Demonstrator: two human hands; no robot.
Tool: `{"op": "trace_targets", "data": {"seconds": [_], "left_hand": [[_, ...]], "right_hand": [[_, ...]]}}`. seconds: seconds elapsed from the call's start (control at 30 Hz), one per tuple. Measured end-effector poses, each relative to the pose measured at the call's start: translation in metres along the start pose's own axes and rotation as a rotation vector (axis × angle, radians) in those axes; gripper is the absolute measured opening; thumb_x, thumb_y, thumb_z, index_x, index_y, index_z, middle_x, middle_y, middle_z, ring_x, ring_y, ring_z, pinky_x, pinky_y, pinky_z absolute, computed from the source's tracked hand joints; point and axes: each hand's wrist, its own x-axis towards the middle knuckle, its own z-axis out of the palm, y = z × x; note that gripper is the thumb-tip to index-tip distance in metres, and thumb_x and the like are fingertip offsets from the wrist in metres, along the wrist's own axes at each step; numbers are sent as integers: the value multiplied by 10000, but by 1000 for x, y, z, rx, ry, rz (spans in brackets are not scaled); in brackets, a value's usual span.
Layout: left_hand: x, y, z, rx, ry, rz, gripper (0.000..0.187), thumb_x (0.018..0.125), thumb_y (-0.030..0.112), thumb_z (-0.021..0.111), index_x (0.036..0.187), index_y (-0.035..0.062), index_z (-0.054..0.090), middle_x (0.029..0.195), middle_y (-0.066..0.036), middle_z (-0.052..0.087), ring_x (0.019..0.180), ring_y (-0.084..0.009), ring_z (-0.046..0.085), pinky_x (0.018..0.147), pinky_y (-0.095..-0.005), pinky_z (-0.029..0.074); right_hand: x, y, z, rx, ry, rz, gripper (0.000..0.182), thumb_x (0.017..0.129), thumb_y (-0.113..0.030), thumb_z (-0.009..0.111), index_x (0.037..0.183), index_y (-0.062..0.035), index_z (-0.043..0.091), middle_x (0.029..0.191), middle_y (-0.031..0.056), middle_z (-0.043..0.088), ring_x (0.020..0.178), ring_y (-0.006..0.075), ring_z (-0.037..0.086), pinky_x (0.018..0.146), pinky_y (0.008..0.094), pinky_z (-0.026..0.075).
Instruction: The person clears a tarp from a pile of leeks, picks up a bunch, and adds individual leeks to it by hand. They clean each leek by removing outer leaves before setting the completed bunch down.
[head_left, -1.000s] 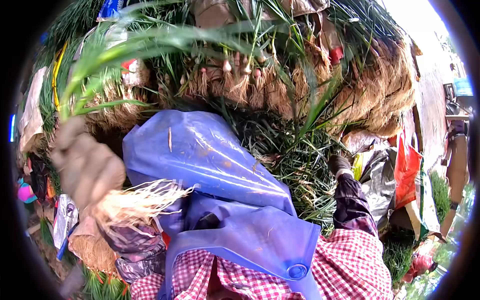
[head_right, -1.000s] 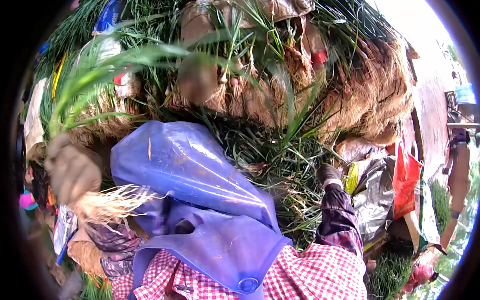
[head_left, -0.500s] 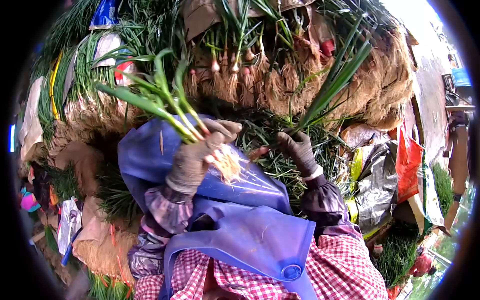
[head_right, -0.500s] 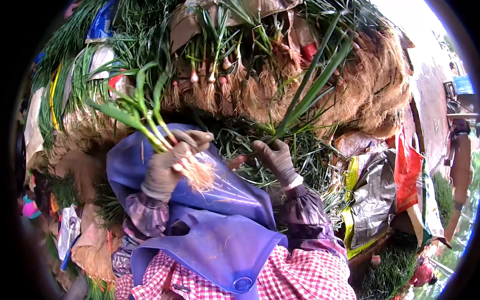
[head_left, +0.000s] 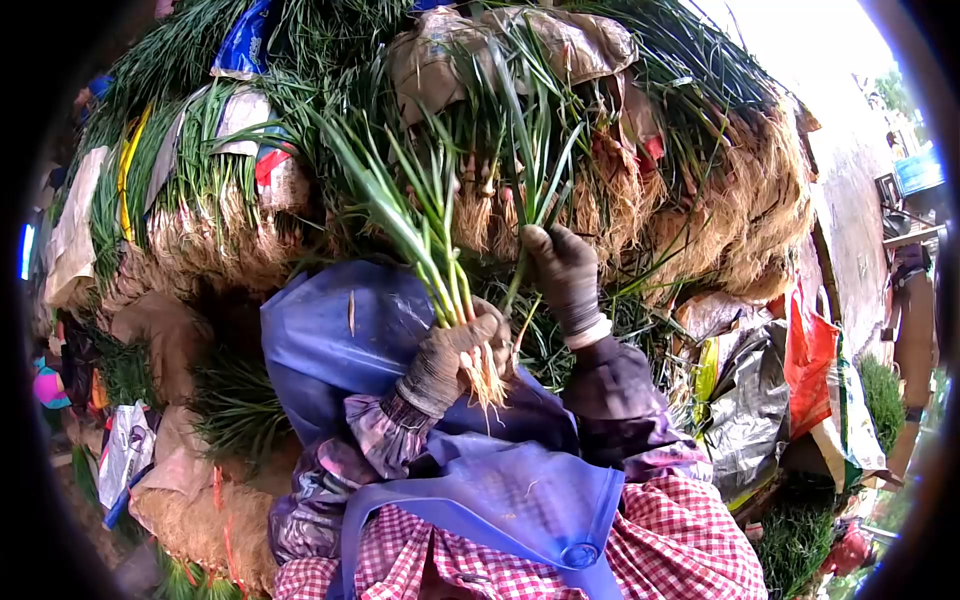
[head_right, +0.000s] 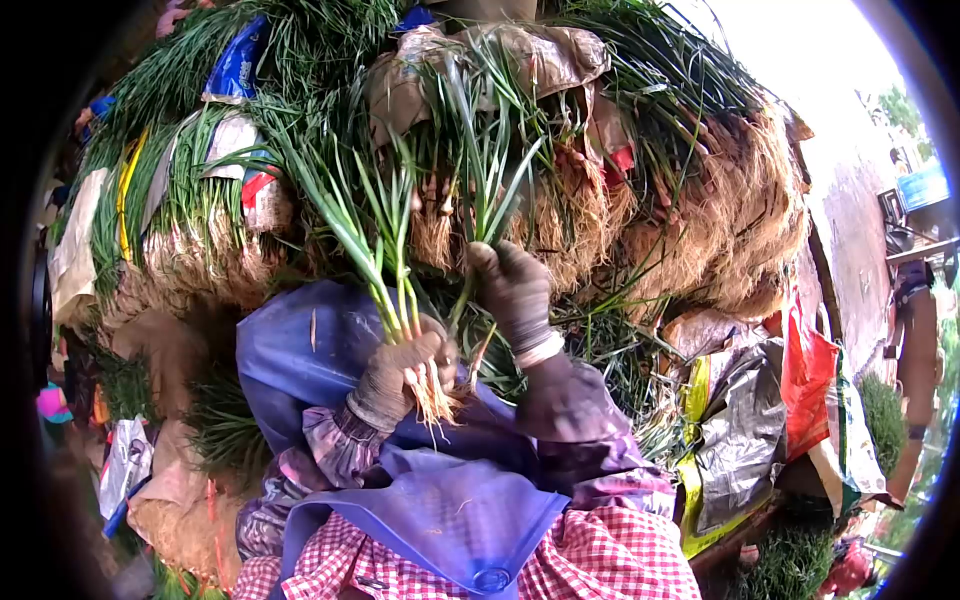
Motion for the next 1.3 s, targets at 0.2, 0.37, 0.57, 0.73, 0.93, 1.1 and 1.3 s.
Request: {"op": "trace_targets", "data": {"seconds": [0.2,0.37,0.57,0.73,0.93,1.1,1.3], "left_hand": [[3,-12,-22,-224,56,-28,159,880,177,631,965,62,561,743,-54,518,640,-173,507,578,-307,449],[7,-10,11,-328,-178,-94,160,891,213,625,984,95,570,770,-35,511,637,-156,482,577,-313,437],[-8,-3,-11,-324,-207,32,150,886,235,627,967,129,559,749,-32,477,612,-151,446,555,-312,387],[-8,7,-11,-347,-205,86,165,880,230,632,967,120,545,750,-27,457,638,-151,427,588,-299,364],[-7,47,-2,-241,-517,317,458,885,206,619,1290,38,487,610,14,356,510,-107,341,494,-277,305],[14,77,-9,-156,-487,464,179,921,251,595,954,88,531,655,-5,412,562,-128,384,554,-293,366],[33,56,-35,70,150,377,170,849,177,696,932,75,587,761,-34,583,718,-158,586,634,-313,510]], "right_hand": [[-28,-6,-20,-582,32,-629,113,853,-130,682,908,-60,612,565,56,572,446,177,561,411,316,414],[-31,-9,-15,933,-9,396,162,929,-242,607,996,-95,610,635,-58,523,440,14,383,357,165,280],[35,7,-85,1279,-231,0,89,930,-141,535,946,-127,621,651,-25,519,483,51,430,505,148,422],[-10,32,-83,-1507,-1035,175,347,887,-425,554,1141,-199,624,894,107,675,781,262,659,707,374,525],[10,31,-33,-770,51,-288,225,799,-259,732,970,-146,637,704,65,658,618,215,642,548,313,496],[63,-23,31,-1030,-52,-139,380,751,-488,711,833,-123,643,672,93,643,624,283,636,567,392,484],[46,-16,46,-788,-92,-271,155,794,-241,708,776,-97,654,682,82,649,619,228,643,566,330,511]]}}
